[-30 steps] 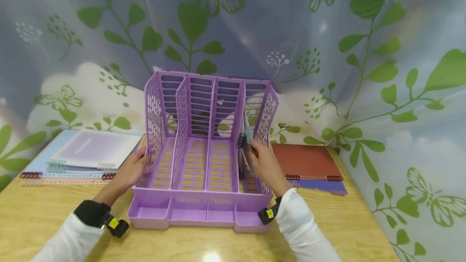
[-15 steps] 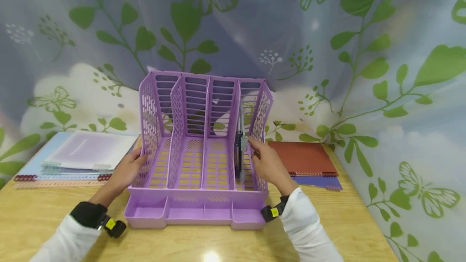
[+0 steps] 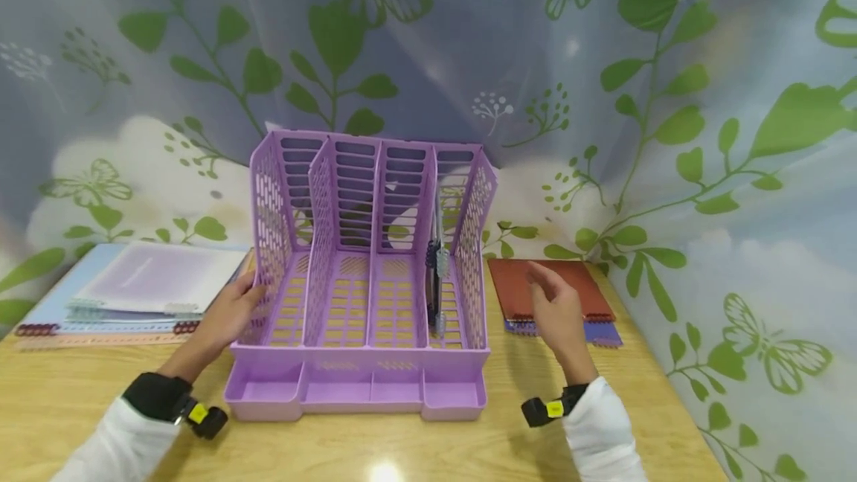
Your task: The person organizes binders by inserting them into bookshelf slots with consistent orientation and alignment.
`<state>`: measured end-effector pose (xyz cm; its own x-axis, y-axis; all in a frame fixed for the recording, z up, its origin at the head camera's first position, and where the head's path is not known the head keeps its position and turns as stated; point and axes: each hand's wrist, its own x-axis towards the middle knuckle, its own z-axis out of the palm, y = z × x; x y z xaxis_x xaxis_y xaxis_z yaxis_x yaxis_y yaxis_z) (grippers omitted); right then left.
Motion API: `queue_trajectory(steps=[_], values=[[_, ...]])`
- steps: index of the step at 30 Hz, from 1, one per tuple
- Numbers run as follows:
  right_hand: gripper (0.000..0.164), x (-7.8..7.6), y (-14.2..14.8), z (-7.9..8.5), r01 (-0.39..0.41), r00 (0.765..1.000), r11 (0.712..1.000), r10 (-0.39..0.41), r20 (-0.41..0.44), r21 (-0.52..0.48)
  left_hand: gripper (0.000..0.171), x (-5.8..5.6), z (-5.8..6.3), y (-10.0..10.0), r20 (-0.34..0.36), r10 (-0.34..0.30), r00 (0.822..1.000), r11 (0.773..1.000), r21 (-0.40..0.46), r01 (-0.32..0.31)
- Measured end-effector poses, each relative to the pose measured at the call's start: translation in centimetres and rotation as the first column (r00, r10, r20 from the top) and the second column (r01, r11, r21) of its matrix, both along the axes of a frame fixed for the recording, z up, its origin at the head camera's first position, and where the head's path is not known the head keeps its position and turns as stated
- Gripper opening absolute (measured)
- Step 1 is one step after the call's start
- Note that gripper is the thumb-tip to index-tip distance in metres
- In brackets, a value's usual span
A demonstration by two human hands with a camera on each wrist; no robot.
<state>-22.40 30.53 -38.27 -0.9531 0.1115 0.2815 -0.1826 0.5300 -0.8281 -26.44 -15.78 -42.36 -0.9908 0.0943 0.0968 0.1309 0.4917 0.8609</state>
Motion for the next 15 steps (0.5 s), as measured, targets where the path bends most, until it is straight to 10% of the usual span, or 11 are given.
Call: queue_trajectory(steps=[8, 11, 15], values=[[0.053, 1.5, 3.8, -2.6, 0.241, 0.956, 0.934, -0.182, 0.228, -0.264, 0.047, 0.1, 0.1, -0.1, 0.004, -0.012, 1.000, 1.000, 0.005, 0.012], [0.056, 1.9, 4.7, -3.4, 0.289, 0.940, 0.865, -0.174, 0.295, -0.411, 0.047, 0.1, 0.1, 0.0, 0.005, -0.017, 1.000, 1.000, 0.003, 0.017], [0.058, 2.2, 5.6, -4.0, 0.306, 0.935, 0.695, -0.089, 0.345, -0.650, 0.046, 0.0, 0.0, 0.0, -0.004, -0.014, 1.000, 1.000, 0.006, 0.014]])
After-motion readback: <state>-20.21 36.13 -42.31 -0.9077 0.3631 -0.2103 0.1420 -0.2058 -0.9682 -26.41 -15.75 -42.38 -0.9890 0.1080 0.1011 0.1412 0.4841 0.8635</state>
